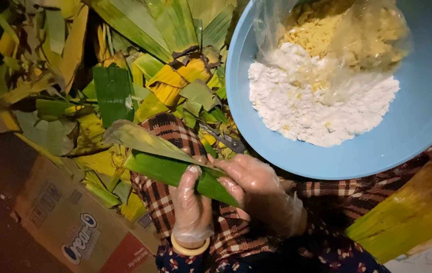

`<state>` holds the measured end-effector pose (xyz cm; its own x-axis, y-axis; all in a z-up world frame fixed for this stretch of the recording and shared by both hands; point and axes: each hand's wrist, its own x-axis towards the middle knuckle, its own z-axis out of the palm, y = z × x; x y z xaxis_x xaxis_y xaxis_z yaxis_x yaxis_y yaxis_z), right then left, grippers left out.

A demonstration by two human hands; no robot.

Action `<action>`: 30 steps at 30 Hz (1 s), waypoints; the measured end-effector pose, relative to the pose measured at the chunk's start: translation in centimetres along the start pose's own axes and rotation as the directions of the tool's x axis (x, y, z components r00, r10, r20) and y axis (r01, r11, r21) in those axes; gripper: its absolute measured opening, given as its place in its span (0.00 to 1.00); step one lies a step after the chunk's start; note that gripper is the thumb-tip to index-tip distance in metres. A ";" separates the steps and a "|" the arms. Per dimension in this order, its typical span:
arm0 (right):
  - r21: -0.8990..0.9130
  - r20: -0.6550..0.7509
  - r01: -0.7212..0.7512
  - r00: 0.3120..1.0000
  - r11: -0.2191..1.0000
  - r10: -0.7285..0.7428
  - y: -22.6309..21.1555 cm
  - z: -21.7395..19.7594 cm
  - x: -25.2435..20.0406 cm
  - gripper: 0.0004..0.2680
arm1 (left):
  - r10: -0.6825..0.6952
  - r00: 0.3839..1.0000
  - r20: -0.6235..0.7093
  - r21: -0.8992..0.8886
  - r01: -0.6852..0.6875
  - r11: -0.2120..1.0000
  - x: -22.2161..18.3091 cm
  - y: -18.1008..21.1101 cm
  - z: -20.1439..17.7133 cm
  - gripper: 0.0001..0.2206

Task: Wrapping small green dough balls in banana leaves and trimming the excess leaf with scissors

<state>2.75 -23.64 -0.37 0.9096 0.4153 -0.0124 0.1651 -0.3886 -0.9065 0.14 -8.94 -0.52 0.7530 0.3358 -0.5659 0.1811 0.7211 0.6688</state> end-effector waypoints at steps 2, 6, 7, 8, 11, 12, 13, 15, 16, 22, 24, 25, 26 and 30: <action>0.049 0.024 -0.057 0.998 0.997 0.056 0.0 -0.4 0.1 0.11 | -0.007 1.000 0.012 0.000 0.007 1.000 -0.1 0.1 0.2 0.21; 0.153 0.098 -0.178 0.982 0.972 0.164 0.0 -0.9 0.1 0.13 | 0.001 1.000 0.015 0.004 -0.001 1.000 -0.4 0.1 0.3 0.24; 0.152 0.097 -0.178 0.982 0.972 0.164 0.7 -0.6 -0.3 0.13 | 0.001 1.000 0.016 0.004 -0.001 1.000 -0.4 0.1 0.4 0.24; 0.181 0.108 -0.142 0.986 0.973 0.124 1.5 -0.3 -0.6 0.13 | 0.002 1.000 -0.004 0.008 -0.002 1.000 -0.4 0.0 0.4 0.24; 0.215 0.110 -0.093 0.991 0.972 0.070 2.4 -0.2 -1.1 0.12 | -0.001 1.000 -0.016 0.004 0.001 1.000 -0.4 0.2 0.4 0.22; 0.221 0.103 -0.079 0.993 0.972 0.057 2.4 -0.3 -1.2 0.12 | -0.006 1.000 -0.009 -0.004 0.006 1.000 -0.4 0.2 0.4 0.22; 0.220 0.103 -0.078 0.993 0.972 0.056 2.6 -0.2 -1.3 0.12 | -0.005 1.000 -0.008 -0.005 0.005 1.000 -0.3 0.3 0.3 0.22; 0.154 0.187 -0.152 0.975 0.976 0.122 3.0 0.1 -1.7 0.15 | -0.006 0.999 0.037 -0.035 0.008 0.999 -0.3 0.3 0.2 0.20; 0.152 0.185 -0.151 0.975 0.977 0.122 2.0 -0.4 -1.3 0.15 | -0.007 0.999 0.039 -0.036 0.008 0.999 -0.3 0.3 0.3 0.20; 0.101 0.342 -0.353 0.891 0.930 0.300 -1.1 -0.9 -0.7 0.21 | 0.001 0.997 0.073 -0.038 0.002 0.999 -0.5 0.3 0.2 0.20; -0.042 0.483 -0.361 0.809 0.931 0.336 -2.7 -1.1 -0.1 0.33 | -0.004 0.994 0.110 -0.036 0.007 0.999 -0.5 0.3 0.0 0.18; -0.043 0.482 -0.360 0.810 0.932 0.335 -2.5 -0.5 -0.9 0.33 | -0.003 0.994 0.112 -0.037 0.007 0.999 -0.6 0.4 -0.1 0.18; -0.155 0.318 -0.130 0.932 0.979 0.174 -2.3 0.1 -1.7 0.30 | -0.011 0.993 0.121 -0.026 0.014 1.000 -0.6 0.5 -0.2 0.17; -0.426 0.236 0.141 0.971 0.894 -0.041 0.0 3.4 -4.4 0.32 | -0.027 0.996 0.088 -0.008 0.028 1.000 -0.8 0.8 0.1 0.18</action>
<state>-2.50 -22.67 -1.71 0.7864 0.6131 -0.0748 0.4380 -0.6389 -0.6325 -0.25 -8.72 0.53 0.8007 0.2615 -0.5390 0.1966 0.7352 0.6487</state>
